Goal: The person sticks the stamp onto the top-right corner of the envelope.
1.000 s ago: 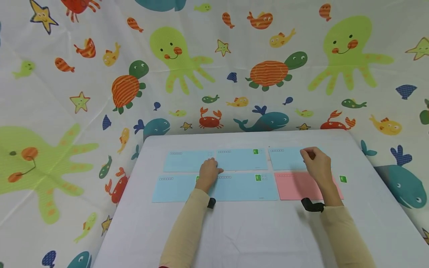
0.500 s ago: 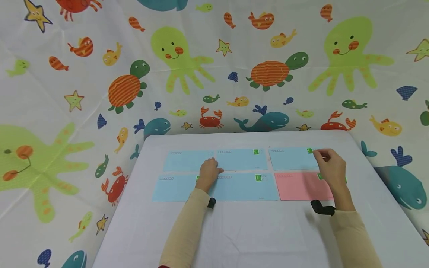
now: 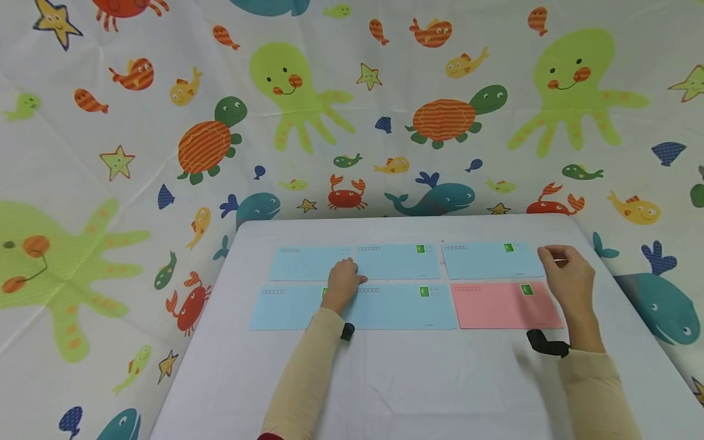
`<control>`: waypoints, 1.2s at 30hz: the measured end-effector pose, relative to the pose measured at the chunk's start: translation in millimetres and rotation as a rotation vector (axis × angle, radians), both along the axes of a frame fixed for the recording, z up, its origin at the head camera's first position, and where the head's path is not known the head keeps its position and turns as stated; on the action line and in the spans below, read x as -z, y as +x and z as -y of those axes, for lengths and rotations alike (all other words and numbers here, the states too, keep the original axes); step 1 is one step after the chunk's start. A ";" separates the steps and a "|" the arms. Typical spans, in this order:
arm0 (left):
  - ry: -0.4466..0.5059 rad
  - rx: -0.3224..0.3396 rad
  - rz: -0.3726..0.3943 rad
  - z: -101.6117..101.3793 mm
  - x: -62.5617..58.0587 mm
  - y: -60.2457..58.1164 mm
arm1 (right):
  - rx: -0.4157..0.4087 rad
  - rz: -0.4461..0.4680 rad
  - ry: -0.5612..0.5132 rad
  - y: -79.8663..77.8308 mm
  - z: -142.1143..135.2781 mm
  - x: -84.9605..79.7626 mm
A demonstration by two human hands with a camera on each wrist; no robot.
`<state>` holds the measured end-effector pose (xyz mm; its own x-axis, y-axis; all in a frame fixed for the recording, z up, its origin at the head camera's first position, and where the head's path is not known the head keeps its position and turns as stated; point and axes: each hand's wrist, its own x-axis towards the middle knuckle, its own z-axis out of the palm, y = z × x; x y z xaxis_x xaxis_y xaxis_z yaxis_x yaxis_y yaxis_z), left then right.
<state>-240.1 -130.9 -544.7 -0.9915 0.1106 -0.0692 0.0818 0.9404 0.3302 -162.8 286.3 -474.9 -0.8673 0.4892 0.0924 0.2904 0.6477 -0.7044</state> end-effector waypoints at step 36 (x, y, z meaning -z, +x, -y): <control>0.069 -0.002 -0.002 2.3 0.8 0.0 | 0.206 0.151 -0.178 16.2 -54.7 34.2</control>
